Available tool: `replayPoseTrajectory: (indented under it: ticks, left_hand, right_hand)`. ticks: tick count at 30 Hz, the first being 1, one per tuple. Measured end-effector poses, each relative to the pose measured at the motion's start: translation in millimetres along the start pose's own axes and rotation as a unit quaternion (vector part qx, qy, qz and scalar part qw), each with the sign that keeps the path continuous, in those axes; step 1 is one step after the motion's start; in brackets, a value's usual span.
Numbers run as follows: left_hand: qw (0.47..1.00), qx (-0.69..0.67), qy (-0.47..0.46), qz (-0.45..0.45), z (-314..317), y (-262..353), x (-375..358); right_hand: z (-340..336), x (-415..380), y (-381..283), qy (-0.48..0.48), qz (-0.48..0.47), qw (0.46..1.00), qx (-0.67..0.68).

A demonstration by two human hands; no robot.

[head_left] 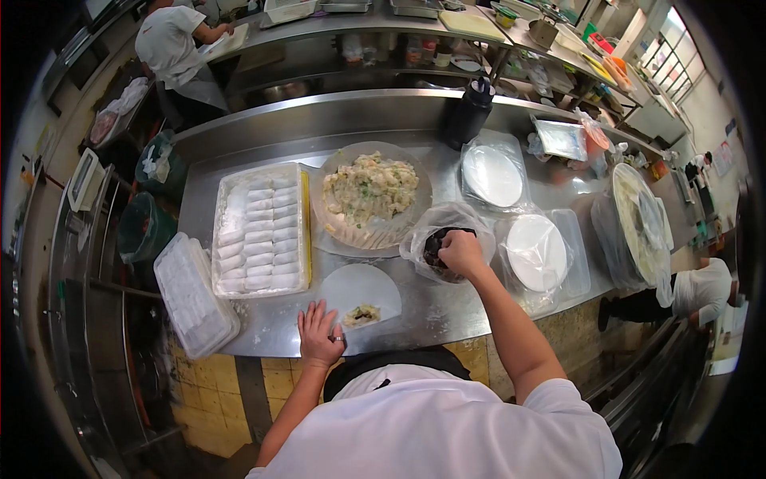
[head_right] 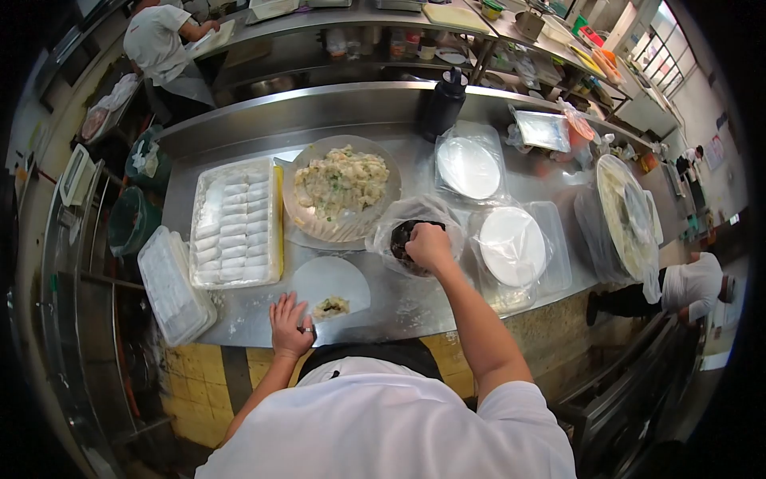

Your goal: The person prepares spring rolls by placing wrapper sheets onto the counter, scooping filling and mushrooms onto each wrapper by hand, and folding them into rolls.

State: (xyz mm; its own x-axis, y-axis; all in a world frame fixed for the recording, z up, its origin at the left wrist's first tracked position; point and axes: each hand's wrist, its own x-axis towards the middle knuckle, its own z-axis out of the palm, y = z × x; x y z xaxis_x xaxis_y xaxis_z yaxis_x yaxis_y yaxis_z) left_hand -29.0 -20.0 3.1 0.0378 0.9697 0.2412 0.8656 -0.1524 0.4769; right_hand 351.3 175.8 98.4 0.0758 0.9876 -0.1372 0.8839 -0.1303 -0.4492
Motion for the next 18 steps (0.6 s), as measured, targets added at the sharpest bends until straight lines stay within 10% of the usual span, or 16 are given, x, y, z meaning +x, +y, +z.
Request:
replayPoseTrajectory:
  ticks: [11, 18]
  left_hand:
    - [1.000, -0.009, 0.003, -0.001, 1, -1, -2]
    - [1.000, -0.012, 0.017, -0.008, 0, -1, -1]
  right_hand:
    - [-38, -26, -8, -0.118, 0.137, 0.900, 0.396]
    - [-25, -88, -51, -0.162, 0.055, 0.917, 0.359]
